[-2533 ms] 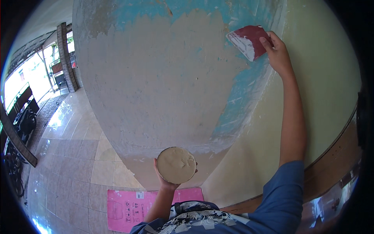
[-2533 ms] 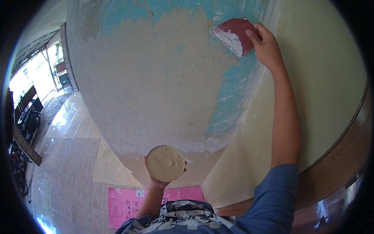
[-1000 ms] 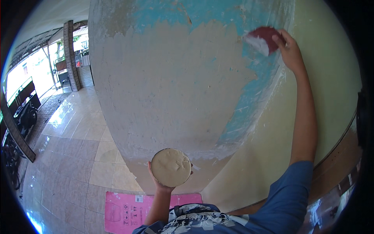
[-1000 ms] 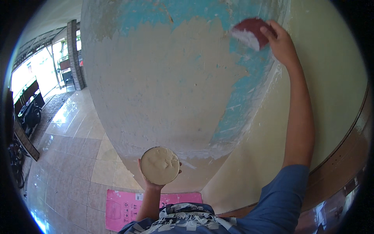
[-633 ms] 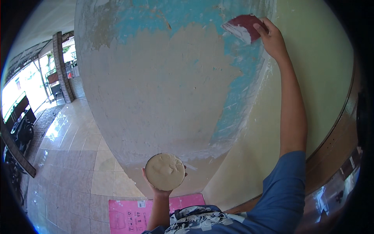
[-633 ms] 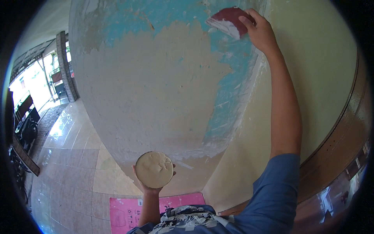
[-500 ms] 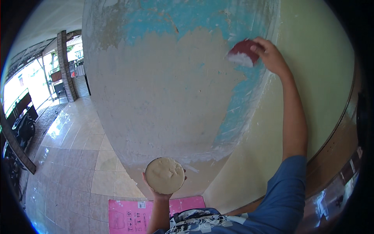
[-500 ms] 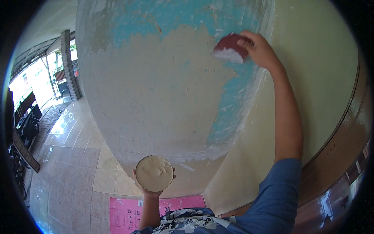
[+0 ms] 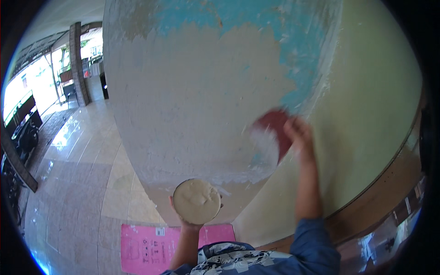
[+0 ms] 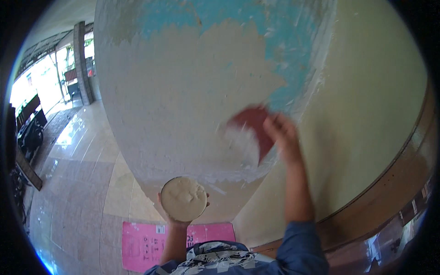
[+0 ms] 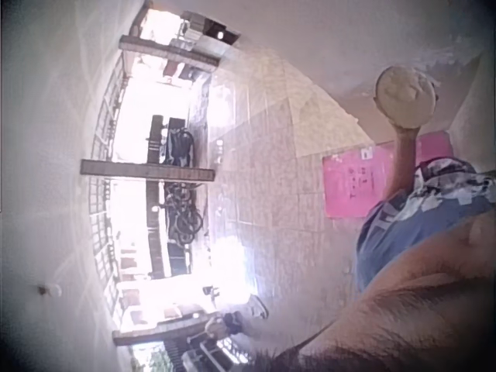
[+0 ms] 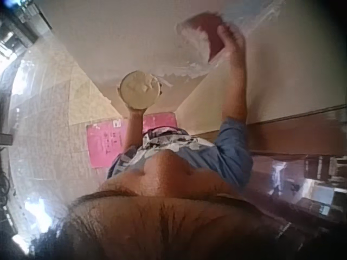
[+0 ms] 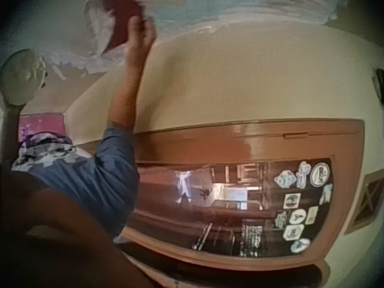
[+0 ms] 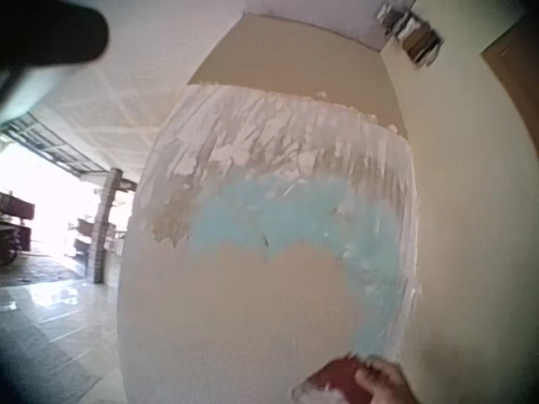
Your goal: The person applies wall putty from a container to a wall surface with a putty knife.
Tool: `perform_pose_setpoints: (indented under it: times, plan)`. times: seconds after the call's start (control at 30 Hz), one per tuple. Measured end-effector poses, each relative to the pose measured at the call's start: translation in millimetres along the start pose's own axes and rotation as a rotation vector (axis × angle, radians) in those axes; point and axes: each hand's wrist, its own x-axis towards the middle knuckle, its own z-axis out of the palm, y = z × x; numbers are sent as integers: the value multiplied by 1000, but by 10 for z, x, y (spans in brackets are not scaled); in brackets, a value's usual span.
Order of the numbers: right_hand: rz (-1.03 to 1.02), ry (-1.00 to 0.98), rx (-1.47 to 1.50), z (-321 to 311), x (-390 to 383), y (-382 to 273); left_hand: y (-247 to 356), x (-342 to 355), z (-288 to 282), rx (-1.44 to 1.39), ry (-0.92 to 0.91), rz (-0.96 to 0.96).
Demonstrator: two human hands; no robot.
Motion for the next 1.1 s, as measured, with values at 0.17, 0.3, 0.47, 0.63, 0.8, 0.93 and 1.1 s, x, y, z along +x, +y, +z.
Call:
perform_pose_setpoints:
  times: [0.17,0.3,0.47,0.63,0.8,0.93,1.1]
  plan:
    - [389,78,208,752,-1049,1066,-41,155,-182,-72,132,-39]
    - [595,-47,61,640,-1389,1385,-127,74,-357,-15,148,-14]
    - [550,17,164,510,-1470,1284,-265,-13,-263,1,130,-60]
    - [594,-103,10,472,-1548,1345,-319,-57,-300,9,185,-43]
    - [635,-174,-21,581,-1500,1309,-290,-92,-343,24,201,-42]
    - [676,-155,114,552,-1549,1482,-302,-75,-410,18,266,11]
    - [670,-142,77,606,-1581,1426,-275,-34,-409,4,187,-14]
